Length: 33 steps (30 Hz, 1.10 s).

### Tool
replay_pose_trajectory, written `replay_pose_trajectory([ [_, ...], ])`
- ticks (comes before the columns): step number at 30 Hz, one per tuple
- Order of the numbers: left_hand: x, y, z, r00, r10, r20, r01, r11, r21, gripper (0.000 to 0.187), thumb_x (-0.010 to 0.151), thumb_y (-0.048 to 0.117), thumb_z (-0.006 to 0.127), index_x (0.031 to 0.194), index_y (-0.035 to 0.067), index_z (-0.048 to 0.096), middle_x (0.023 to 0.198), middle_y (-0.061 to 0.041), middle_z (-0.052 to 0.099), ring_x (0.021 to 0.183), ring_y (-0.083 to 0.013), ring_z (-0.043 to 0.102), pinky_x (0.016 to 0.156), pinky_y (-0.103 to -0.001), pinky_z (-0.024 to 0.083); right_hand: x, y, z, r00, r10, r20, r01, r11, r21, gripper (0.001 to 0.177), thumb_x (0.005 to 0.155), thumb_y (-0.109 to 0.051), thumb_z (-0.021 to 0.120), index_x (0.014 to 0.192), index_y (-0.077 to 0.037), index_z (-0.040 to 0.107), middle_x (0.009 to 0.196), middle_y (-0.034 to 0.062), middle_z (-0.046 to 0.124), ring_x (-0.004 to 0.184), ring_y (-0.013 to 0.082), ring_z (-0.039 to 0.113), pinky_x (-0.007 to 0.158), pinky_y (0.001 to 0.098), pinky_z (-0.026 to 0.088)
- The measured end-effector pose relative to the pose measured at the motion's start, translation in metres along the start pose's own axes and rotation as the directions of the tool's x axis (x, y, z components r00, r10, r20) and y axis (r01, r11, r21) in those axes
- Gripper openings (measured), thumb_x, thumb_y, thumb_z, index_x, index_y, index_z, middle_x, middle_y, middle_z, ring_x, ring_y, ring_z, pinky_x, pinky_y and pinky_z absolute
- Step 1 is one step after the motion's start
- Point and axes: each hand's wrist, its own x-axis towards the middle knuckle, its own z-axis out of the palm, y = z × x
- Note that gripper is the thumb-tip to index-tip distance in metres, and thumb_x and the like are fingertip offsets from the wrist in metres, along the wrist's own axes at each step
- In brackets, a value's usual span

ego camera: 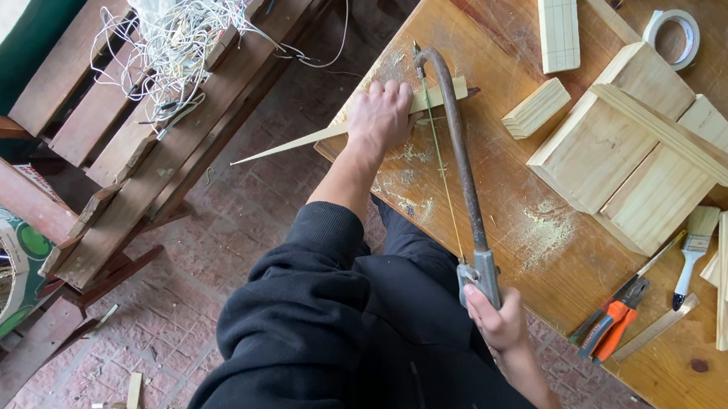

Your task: The person uses a hand saw to cut a thin wooden stick on a workbench. They hold the stick with their left hand and saw with their right hand, making a straight cut through the wood.

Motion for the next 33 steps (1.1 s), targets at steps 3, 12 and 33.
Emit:
replay_pose_trajectory([
  [3,0.001,0.0,0.0,1.0,-0.004,0.006,0.004,1.0,-0.03,0.038,0.105,0.045,0.046,0.117,0.011,0.059,0.102,-0.009,0.064,0.085,-0.0251,0.061,0.066,-0.041,0.053,-0.003,-0.012,-0.01,0.997,0.072,0.005,-0.071,0.997,-0.035,0.049,0.088,-0.031,0.063,0.046,-0.009,0.055,0.043,0.0043,0.057,0.04,0.0199,0.057,0.048,0.0326,0.046],
  [12,0.01,-0.008,0.054,0.949,0.062,-0.309,-0.058,0.998,0.024,0.051,0.082,0.056,0.071,0.104,0.011,0.058,0.088,-0.008,0.059,0.083,-0.0312,0.069,0.064,-0.046,0.06,0.038,-0.013,-0.003,0.998,-0.056,-0.019,0.053,0.988,-0.144,0.062,0.093,-0.033,0.063,0.036,-0.01,0.053,0.032,0.0039,0.049,0.033,0.0198,0.054,0.048,0.0318,0.049],
  [33,0.005,-0.006,0.034,0.981,0.062,-0.184,-0.057,0.998,0.032,0.047,0.088,0.054,0.067,0.106,0.011,0.057,0.093,-0.008,0.06,0.088,-0.0286,0.068,0.068,-0.042,0.06,0.138,-0.067,0.042,0.984,-0.15,-0.096,0.149,0.989,-0.023,0.06,0.094,-0.033,0.066,0.041,-0.012,0.048,0.033,0.0009,0.04,0.038,0.0137,0.047,0.05,0.0254,0.042],
])
